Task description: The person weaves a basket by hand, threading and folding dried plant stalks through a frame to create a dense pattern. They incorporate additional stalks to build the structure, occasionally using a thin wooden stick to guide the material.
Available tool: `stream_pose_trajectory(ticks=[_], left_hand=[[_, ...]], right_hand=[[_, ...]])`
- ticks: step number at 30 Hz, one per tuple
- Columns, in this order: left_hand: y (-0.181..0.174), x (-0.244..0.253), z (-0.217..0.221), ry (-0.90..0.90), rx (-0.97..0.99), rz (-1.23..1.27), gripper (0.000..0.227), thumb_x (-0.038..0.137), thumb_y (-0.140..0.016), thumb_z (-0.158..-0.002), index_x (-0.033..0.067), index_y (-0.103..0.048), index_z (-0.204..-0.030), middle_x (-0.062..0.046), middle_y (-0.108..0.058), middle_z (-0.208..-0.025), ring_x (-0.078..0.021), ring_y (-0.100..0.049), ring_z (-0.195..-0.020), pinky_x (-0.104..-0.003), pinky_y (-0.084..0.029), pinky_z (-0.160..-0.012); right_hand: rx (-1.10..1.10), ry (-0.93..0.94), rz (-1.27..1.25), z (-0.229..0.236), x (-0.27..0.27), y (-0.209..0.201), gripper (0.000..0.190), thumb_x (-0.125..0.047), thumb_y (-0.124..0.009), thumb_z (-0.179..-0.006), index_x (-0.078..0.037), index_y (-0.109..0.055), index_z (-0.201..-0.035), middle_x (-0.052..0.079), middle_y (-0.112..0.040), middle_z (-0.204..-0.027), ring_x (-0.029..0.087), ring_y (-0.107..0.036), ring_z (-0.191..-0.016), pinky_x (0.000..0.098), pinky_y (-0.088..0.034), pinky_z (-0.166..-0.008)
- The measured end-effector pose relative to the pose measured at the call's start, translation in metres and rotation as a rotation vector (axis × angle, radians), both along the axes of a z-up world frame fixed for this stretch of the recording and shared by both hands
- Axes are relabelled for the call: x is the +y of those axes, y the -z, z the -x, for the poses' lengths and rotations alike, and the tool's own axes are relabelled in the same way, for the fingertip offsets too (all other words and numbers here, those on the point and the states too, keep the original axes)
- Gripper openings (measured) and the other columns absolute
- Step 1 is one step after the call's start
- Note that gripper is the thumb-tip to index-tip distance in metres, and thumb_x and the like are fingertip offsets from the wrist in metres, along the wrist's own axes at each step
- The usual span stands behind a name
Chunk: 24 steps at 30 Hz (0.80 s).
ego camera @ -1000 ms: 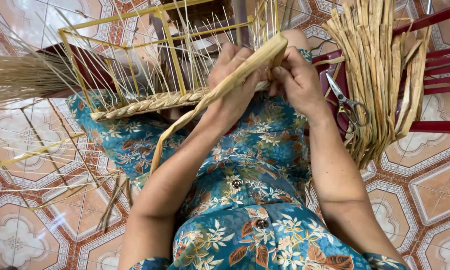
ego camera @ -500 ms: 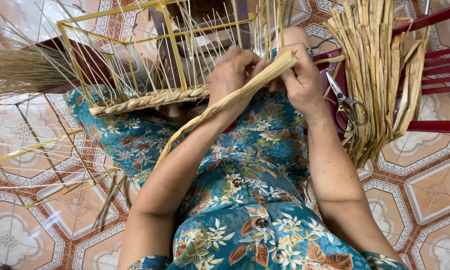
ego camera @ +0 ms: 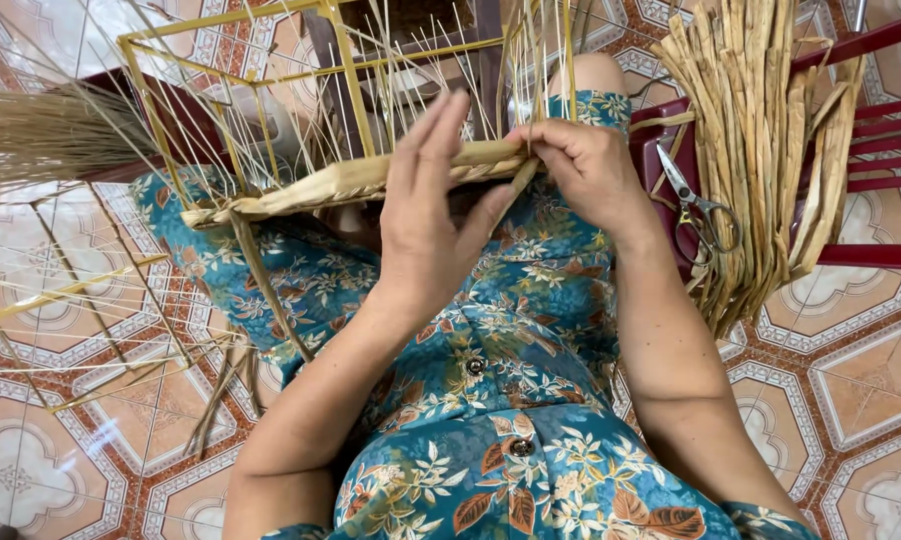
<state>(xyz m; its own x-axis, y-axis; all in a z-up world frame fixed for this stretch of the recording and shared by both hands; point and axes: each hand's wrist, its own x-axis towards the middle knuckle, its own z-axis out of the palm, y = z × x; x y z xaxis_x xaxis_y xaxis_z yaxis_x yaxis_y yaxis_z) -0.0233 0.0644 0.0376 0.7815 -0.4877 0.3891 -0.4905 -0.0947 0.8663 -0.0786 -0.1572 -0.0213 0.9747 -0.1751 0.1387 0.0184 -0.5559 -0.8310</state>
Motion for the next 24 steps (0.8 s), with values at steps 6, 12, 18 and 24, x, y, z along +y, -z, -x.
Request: stream_pose_trajectory(ticks=[6, 12, 18, 24], left_hand=[[0.024, 0.002, -0.007, -0.130, -0.378, -0.669, 0.019, 0.027, -0.076, -0.098, 0.0156, -0.068, -0.112, -0.007, -0.061, -0.104, -0.0295, -0.061, -0.100, -0.043, -0.052, -0.085], [-0.012, -0.006, -0.014, 0.053, -0.411, -0.889, 0.031, 0.040, -0.067, -0.107, 0.0101, -0.069, -0.100, -0.009, -0.060, -0.095, -0.0259, -0.057, -0.091, -0.038, -0.052, -0.078], [0.012, -0.025, -0.025, 0.185, -0.459, -0.810, 0.052, 0.044, -0.076, -0.074, -0.0009, -0.073, -0.098, -0.011, -0.063, -0.085, -0.0233, -0.063, -0.080, -0.036, -0.057, -0.063], [0.026, -0.013, -0.068, 0.210, -0.218, -0.471, 0.021, 0.027, -0.082, -0.086, 0.0083, -0.081, -0.094, -0.011, -0.074, -0.077, -0.0221, -0.069, -0.061, -0.037, -0.056, -0.057]], right_hand=[[0.015, -0.007, -0.197, 0.002, 0.008, 0.000, 0.013, 0.003, -0.065, -0.102, -0.002, -0.062, -0.114, 0.006, -0.076, -0.108, 0.007, -0.062, -0.081, 0.0220, -0.051, -0.071], [0.036, 0.098, -0.222, -0.014, 0.007, 0.004, 0.005, 0.001, -0.062, -0.105, -0.001, -0.058, -0.107, 0.006, -0.074, -0.094, 0.009, -0.075, -0.093, 0.0231, -0.059, -0.078], [0.105, 0.120, -0.133, -0.010, 0.001, -0.010, 0.012, -0.005, -0.063, -0.103, 0.000, -0.062, -0.115, 0.008, -0.078, -0.093, 0.009, -0.071, -0.075, 0.0210, -0.055, -0.060], [-0.217, 0.112, -0.147, 0.003, 0.014, -0.012, 0.015, -0.003, -0.058, -0.111, 0.001, -0.070, -0.119, 0.011, -0.076, -0.106, 0.009, -0.069, -0.074, 0.0206, -0.057, -0.061]])
